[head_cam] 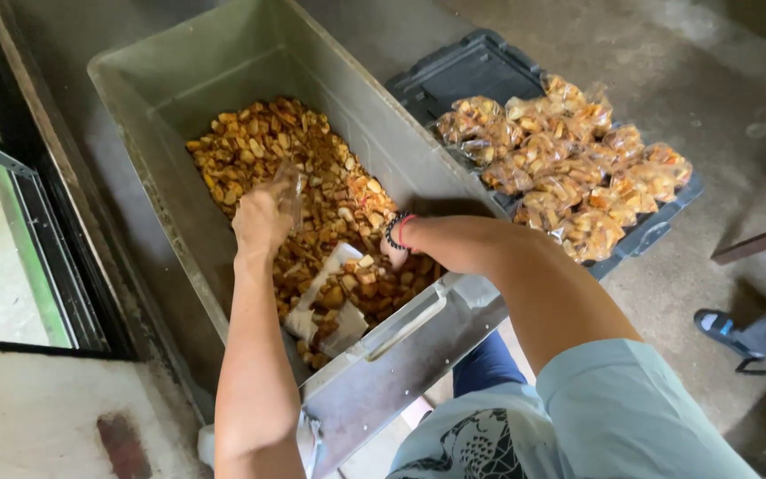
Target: The person fills clear plastic bags with pieces of baked bread snack from a large bin and places the filled bags onto a tray.
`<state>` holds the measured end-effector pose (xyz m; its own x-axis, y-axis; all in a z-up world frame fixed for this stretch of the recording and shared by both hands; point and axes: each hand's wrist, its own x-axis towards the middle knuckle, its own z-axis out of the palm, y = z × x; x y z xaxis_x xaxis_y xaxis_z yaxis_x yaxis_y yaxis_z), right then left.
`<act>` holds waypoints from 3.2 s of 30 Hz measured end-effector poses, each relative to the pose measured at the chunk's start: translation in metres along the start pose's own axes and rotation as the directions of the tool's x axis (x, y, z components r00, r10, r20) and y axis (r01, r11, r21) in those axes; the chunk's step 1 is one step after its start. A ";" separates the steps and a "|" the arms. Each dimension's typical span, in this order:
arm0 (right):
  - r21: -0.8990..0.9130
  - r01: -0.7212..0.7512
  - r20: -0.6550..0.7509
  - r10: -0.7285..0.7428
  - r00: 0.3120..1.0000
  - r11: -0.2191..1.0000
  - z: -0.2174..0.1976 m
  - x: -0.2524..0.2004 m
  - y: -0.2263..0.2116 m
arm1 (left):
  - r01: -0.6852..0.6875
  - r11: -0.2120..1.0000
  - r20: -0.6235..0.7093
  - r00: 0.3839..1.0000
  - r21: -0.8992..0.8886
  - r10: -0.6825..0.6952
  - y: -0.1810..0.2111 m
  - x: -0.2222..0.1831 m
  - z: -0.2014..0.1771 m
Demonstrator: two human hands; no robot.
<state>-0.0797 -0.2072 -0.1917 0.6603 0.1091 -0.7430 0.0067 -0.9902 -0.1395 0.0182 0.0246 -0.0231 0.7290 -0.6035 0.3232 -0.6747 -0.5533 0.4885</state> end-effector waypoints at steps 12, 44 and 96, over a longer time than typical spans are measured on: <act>0.017 0.000 -0.001 0.000 1.000 1.000 -0.003 -0.010 0.014 | 0.026 1.000 0.002 1.000 -0.001 -0.026 0.000 -0.001 -0.006; 0.935 0.345 -0.343 0.033 0.939 -0.083 -0.131 -0.127 -0.026 | 0.372 0.895 0.258 0.915 -0.245 -0.310 0.031 0.001 0.047; 0.553 0.481 -0.739 0.133 0.660 0.681 -0.107 -0.053 -0.007 | 0.337 0.782 0.177 0.942 -0.524 -0.286 0.022 0.007 -0.002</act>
<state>-0.0342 -0.2154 -0.0812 0.9919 -0.1242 -0.0253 -0.0926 -0.5732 -0.8142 0.0088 0.0094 -0.0088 0.8590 -0.5116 0.0207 -0.2215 -0.3348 0.9159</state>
